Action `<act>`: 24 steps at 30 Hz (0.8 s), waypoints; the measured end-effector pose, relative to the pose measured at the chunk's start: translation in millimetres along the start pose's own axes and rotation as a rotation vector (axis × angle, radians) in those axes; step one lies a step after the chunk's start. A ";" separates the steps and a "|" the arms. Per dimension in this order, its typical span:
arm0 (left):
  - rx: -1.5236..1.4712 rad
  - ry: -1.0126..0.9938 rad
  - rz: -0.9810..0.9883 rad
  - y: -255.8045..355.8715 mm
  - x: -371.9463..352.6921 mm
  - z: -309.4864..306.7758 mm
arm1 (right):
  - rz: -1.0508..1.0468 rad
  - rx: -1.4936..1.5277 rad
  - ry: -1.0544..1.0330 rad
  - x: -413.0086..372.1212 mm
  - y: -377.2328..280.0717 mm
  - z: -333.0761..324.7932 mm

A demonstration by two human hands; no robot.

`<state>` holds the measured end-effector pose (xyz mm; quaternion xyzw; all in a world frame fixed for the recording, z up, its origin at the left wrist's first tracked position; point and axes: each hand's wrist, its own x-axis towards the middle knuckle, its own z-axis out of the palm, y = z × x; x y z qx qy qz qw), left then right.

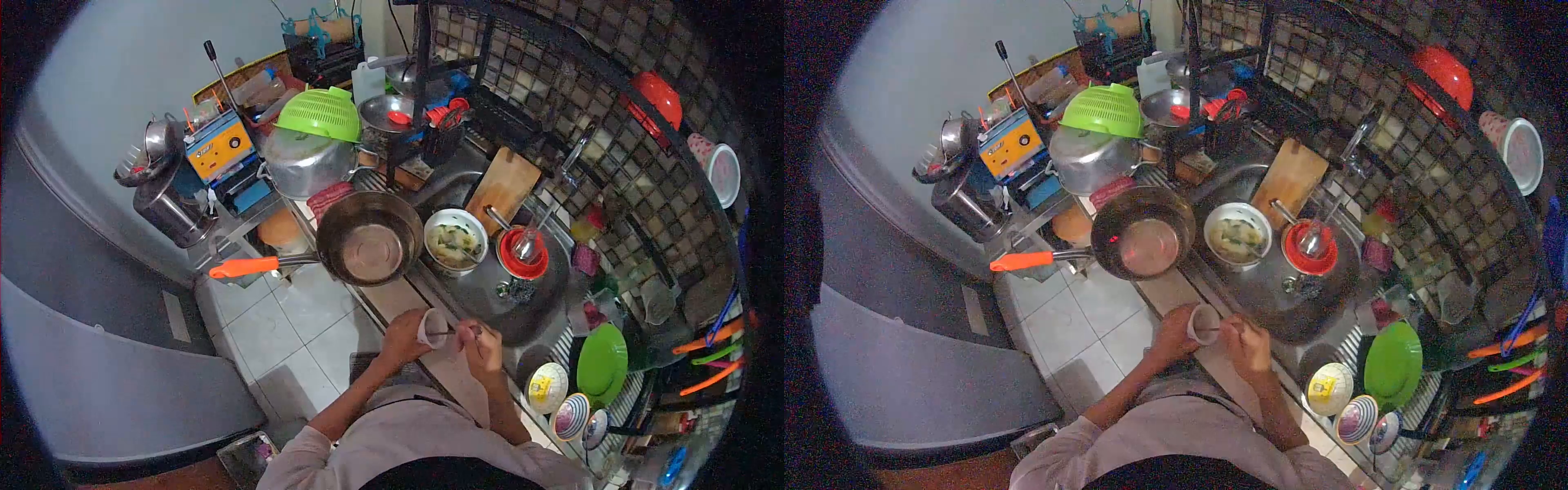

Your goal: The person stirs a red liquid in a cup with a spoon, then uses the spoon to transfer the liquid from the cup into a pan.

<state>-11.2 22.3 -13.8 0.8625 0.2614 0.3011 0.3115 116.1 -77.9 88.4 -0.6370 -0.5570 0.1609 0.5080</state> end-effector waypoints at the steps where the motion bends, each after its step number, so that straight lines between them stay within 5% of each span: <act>1: 0.000 -0.001 0.000 -0.2 0.1 -0.9 | 0.029 0.086 0.018 -1.4 0.2 1.4; 13: -0.050 -0.074 -0.094 6.0 3.0 -4.6 | 0.010 0.015 -0.015 -1.1 0.8 -3.0; 15: -0.035 0.044 0.064 5.8 1.8 -5.7 | 0.038 0.053 -0.054 0.1 0.1 -1.6; 18: -0.020 -0.003 0.027 5.0 3.0 -5.1 | -0.075 -0.048 0.030 -1.0 5.8 0.5; 21: -0.023 0.002 0.001 7.9 3.2 -6.0 | 0.116 0.124 -0.022 0.4 -2.2 -0.5; 24: 0.024 0.012 0.000 10.6 1.9 -8.3 | -0.040 0.022 0.038 -3.1 11.3 3.0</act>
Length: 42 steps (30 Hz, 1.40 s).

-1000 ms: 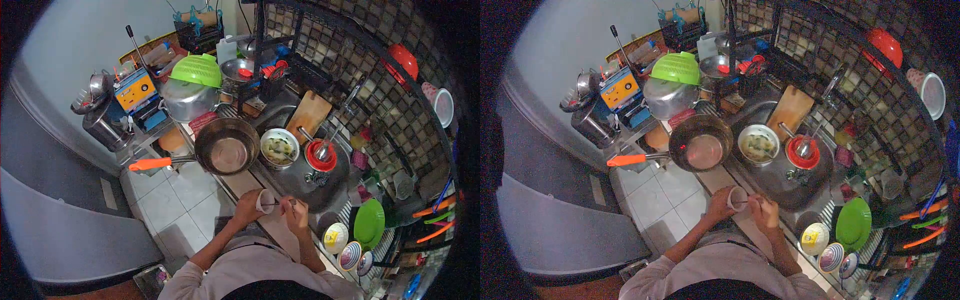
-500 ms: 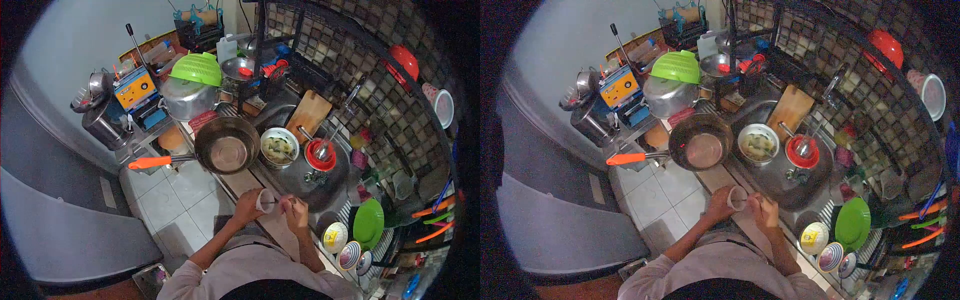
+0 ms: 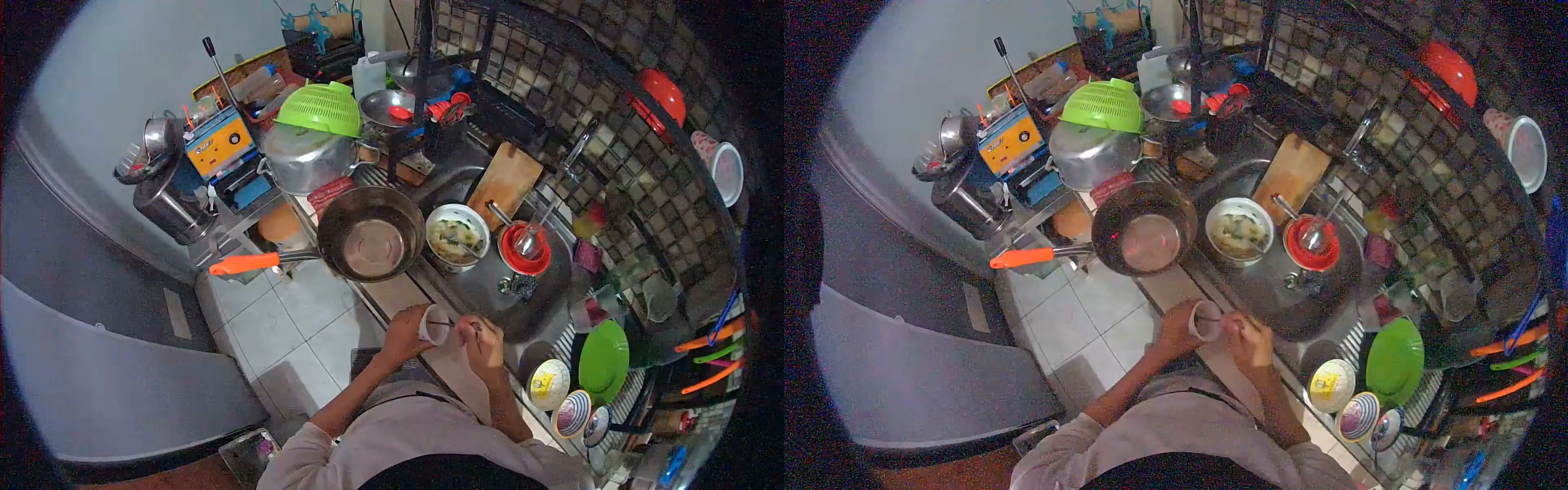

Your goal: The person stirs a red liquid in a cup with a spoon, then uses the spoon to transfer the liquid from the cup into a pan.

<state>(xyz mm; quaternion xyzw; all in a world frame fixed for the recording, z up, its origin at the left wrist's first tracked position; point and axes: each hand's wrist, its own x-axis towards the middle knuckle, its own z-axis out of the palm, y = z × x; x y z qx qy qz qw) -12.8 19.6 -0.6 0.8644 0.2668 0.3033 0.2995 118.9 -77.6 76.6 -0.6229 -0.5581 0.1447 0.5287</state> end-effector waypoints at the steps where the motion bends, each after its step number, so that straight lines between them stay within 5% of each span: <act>1: -0.005 -0.001 0.001 1.3 0.8 -0.1 | 0.020 -0.048 -0.022 -0.6 1.4 -0.5; 42: 0.006 0.016 -0.003 5.3 3.2 -2.8 | 0.039 -0.026 -0.035 2.4 -5.7 -1.6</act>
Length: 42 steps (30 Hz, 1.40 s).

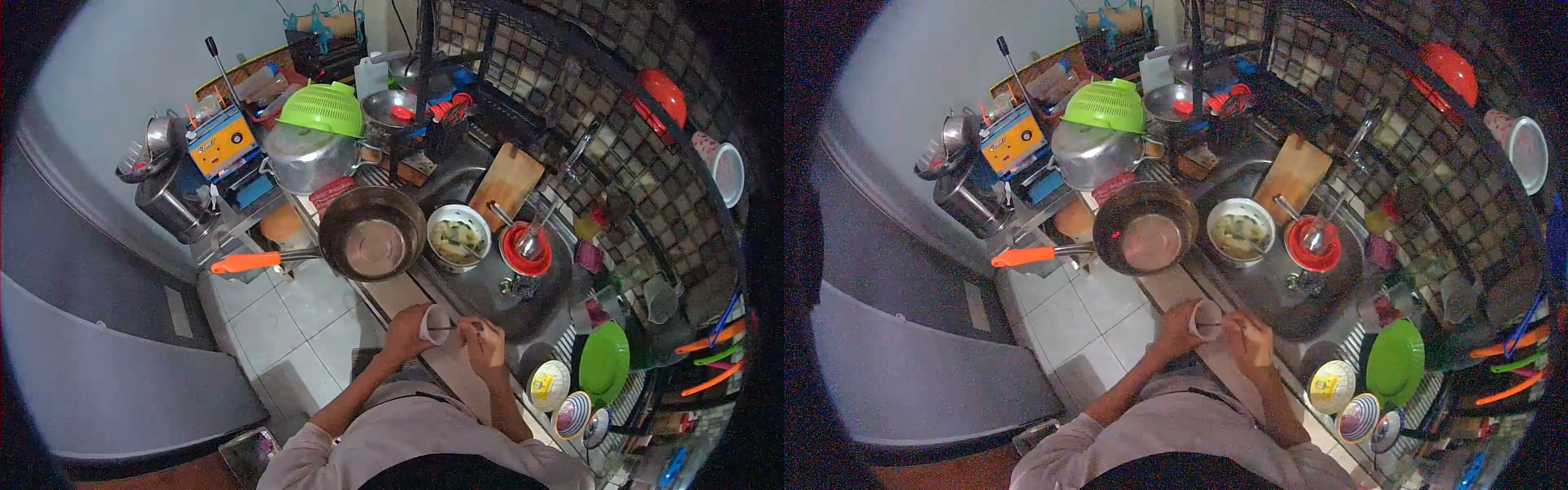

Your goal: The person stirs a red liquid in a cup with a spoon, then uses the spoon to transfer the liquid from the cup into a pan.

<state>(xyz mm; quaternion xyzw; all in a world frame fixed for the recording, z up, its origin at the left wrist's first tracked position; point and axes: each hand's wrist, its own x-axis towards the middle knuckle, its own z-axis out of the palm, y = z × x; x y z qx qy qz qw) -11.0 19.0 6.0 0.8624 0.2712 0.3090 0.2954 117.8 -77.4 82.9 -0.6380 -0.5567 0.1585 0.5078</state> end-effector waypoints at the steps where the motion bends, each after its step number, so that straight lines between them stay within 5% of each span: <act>1: -0.002 -0.001 -0.001 0.0 0.3 -0.7 | 0.022 0.037 0.012 0.3 -1.1 -0.1; 13: 0.005 0.051 0.069 -3.1 0.0 -1.0 | -0.030 0.057 0.049 0.2 7.4 3.7; 16: -0.101 -0.111 -0.056 -3.6 1.2 -2.3 | -0.042 0.072 0.040 2.3 3.3 0.3; 19: -0.096 0.024 0.067 -13.5 -3.5 6.2 | -0.003 0.062 0.030 1.5 2.5 2.7; 33: -0.096 -0.136 -0.075 -10.4 0.8 3.3 | -0.016 0.026 -0.036 0.6 5.3 -1.7; 35: -0.069 -0.105 -0.066 -9.5 -0.9 3.3 | 0.188 0.084 -0.026 -1.4 1.9 -0.2; 42: -0.069 -0.071 -0.065 -10.8 0.5 6.1 | 0.155 0.105 -0.040 -2.5 9.9 0.9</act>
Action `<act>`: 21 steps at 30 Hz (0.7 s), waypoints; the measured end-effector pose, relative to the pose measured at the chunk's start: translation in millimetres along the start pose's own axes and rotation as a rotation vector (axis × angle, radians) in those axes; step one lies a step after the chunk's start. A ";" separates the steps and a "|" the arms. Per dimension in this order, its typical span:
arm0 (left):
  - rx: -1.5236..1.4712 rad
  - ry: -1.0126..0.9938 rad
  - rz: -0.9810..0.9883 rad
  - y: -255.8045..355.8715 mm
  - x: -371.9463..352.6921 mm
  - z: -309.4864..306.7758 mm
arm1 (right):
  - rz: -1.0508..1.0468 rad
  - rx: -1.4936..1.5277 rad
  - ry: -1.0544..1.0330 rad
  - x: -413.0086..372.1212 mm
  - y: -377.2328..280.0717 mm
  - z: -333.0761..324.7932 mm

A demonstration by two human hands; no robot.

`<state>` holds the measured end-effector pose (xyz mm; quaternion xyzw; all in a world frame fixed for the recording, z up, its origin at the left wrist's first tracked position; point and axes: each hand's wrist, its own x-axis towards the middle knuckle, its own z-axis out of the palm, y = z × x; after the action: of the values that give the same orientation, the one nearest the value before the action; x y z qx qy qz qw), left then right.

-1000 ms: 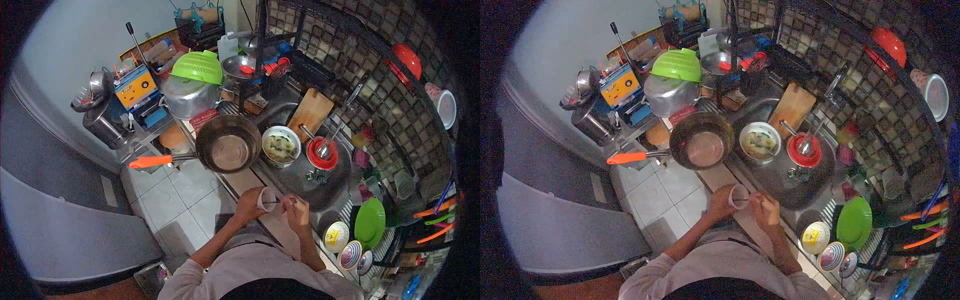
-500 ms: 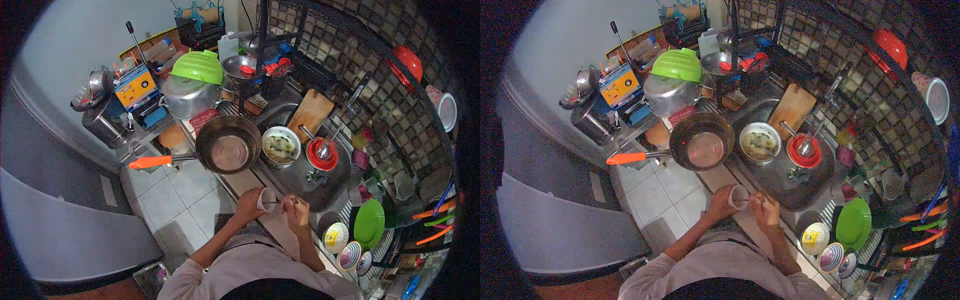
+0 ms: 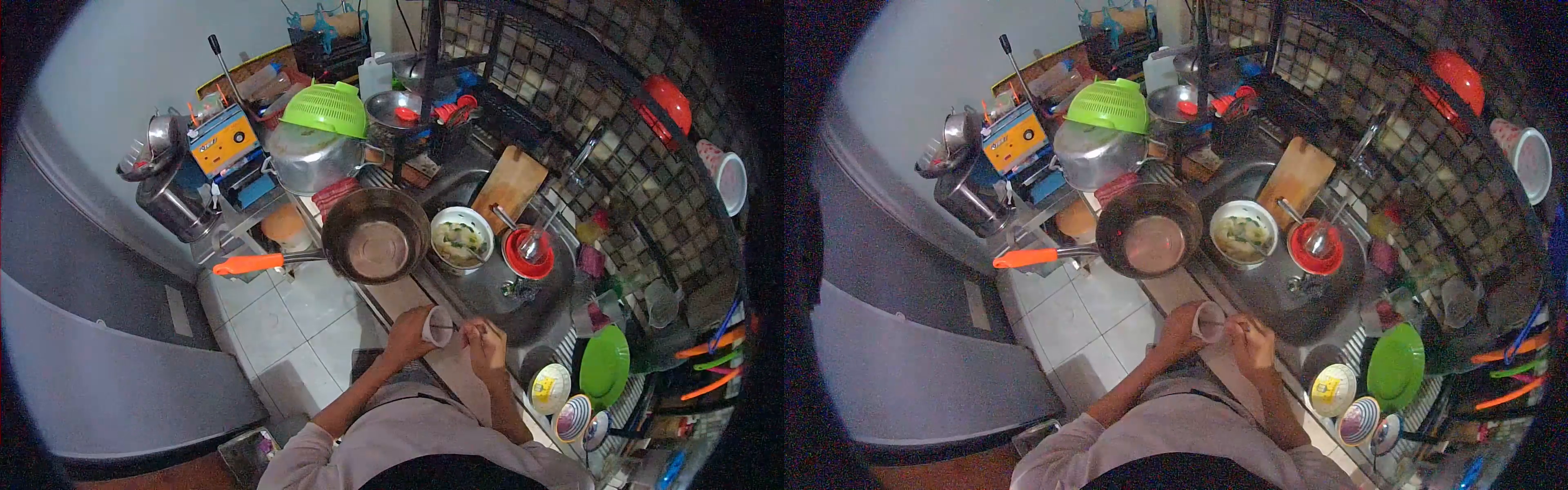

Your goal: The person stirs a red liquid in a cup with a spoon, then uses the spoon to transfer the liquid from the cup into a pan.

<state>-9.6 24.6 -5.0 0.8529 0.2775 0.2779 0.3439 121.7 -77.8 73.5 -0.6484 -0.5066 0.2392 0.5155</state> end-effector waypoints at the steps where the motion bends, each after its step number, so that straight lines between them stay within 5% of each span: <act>1: 0.000 -0.002 0.001 1.6 0.8 -2.5 | -0.057 -0.025 0.016 1.7 -3.3 0.1; 4: -0.025 -0.099 -0.075 4.5 0.4 -3.8 | -0.118 -0.027 0.034 0.4 -3.8 -0.4; 6: 0.022 0.048 0.039 -0.3 -2.7 -0.1 | -0.124 0.009 0.040 1.1 -3.5 3.0; 21: 0.015 0.025 0.118 2.4 -1.7 -6.2 | -0.184 -0.119 0.083 2.0 -5.7 2.5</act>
<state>-14.3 24.7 0.1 0.8668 0.2330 0.3062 0.3171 118.1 -75.1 78.2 -0.6379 -0.5554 0.1332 0.5166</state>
